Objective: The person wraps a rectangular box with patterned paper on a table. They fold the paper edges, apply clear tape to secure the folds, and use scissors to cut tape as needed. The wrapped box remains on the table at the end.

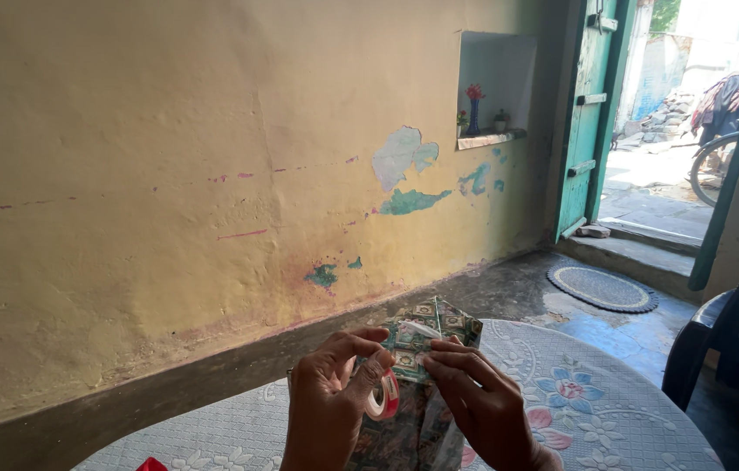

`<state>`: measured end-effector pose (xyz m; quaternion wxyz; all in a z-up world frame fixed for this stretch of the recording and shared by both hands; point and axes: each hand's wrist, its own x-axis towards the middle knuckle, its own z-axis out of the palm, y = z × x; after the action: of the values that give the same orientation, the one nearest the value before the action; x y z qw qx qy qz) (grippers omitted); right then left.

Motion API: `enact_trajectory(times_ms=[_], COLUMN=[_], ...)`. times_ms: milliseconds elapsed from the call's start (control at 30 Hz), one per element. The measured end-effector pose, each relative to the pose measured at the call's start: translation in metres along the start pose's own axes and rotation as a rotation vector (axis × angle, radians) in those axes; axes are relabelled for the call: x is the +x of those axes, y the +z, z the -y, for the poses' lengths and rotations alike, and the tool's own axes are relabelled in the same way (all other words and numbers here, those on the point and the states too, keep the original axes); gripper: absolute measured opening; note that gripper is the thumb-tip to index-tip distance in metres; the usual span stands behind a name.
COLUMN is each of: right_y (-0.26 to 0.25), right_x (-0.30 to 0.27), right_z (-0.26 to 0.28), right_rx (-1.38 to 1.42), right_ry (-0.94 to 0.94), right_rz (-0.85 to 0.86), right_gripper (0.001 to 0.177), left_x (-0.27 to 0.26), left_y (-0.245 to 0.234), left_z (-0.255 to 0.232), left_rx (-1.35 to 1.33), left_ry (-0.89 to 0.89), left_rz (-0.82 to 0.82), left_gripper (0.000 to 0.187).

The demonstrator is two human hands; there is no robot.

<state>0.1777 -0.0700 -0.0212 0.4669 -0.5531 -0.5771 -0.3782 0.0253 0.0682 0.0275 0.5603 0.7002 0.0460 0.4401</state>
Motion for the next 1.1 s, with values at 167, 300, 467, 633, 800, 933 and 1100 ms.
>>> enact_trajectory(times_ms=[167,300,467,633,800,933,1100], right_y=[0.004,0.012,0.019,0.021,0.024,0.021,0.021], right_x=[-0.001,-0.008,-0.016,-0.024,-0.032,-0.035,-0.031], right_z=[0.000,-0.001,-0.008,-0.014,-0.014,-0.011,-0.012], right_rx=[0.007,-0.069,-0.194,-0.233,-0.183,-0.155,-0.015], right_ry=[-0.057,-0.035,0.032,-0.013,-0.036,-0.018,0.105], right_rz=[-0.040,-0.088,-0.096,-0.104,-0.028,0.048,0.129], right_gripper=[0.021,0.020,0.015,0.016,0.026,0.037,0.031], left_x=[0.003,0.009,0.029,0.043,0.048,0.053,0.056], left_y=[-0.002,0.000,0.026,0.054,0.058,0.047,0.045], left_z=[0.002,0.000,0.003,0.007,0.010,0.016,0.020], left_rx=[-0.028,-0.076,-0.203,-0.349,-0.214,-0.276,-0.207], left_ry=[0.002,-0.128,-0.167,-0.280,-0.363,-0.307,-0.276], left_rz=[0.037,0.099,0.152,0.030,-0.069,-0.017,0.009], left_gripper=[0.012,0.016,0.016,0.015,0.015,0.017,0.019])
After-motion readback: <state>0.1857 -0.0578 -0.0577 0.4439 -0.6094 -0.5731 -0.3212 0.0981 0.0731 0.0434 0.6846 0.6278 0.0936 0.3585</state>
